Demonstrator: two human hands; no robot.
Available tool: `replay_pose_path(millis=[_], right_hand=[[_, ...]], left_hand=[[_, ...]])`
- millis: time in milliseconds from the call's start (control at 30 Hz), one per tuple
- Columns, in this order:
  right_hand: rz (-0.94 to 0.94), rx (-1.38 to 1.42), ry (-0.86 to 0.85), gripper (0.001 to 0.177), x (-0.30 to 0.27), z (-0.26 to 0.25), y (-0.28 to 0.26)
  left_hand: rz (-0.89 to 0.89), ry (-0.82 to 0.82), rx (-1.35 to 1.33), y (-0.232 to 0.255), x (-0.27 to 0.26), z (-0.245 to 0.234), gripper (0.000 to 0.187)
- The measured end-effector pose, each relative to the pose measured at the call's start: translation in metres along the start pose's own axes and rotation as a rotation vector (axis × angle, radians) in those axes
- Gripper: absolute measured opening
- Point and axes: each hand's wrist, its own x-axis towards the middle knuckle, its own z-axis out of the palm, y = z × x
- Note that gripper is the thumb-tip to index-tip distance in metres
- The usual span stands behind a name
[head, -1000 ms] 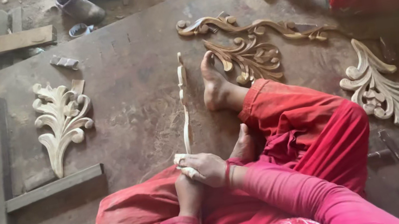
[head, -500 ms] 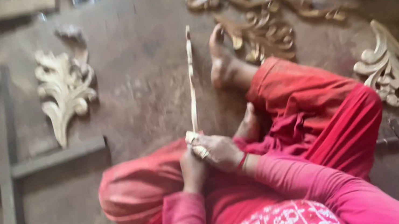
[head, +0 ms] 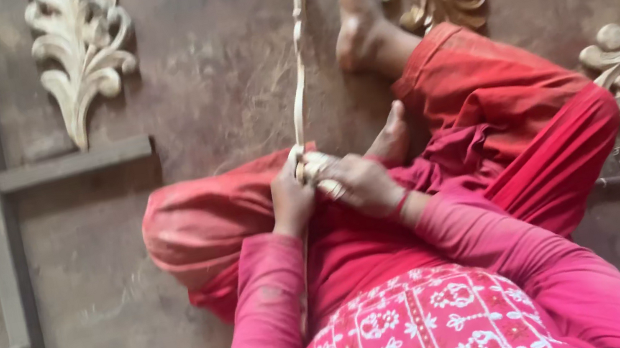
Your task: The person sits on the floor and uses a small chisel to carve and smooth a decorative wooden piece. They hold the piece with one hand and carefully chip away wood with the other, occasionally rotating the piece to work on different edges.
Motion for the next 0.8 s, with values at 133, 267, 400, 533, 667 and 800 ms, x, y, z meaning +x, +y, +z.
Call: replay_pose_path(millis=[133,267,400,533,667,800], right_hand=[[0.079,0.181,0.185,0.05,0.005,-0.022,0.022],[0.114,0.27,0.261,0.057,0.024,-0.022,0.024],[0.319,0.535,0.281,0.043,0.053,-0.017,0.025],[-0.036,0.095,0.314,0.029,0.069,0.006,0.024],[-0.199,-0.304,0.217,0.039,0.077,0.011,0.03],[0.16,-0.415,-0.077,0.029,0.076,0.02,0.017]], left_hand=[[-0.169,-0.026,0.027,0.019,0.012,-0.005,0.043],[-0.157,-0.036,0.015,0.03,0.001,-0.011,0.043],[-0.144,-0.026,0.023,0.034,0.01,-0.008,0.046],[-0.066,-0.014,-0.003,0.031,-0.001,-0.009,0.032],[0.043,-0.031,0.193,0.022,0.004,-0.004,0.014],[-0.104,-0.153,0.428,0.004,-0.001,-0.005,0.026]])
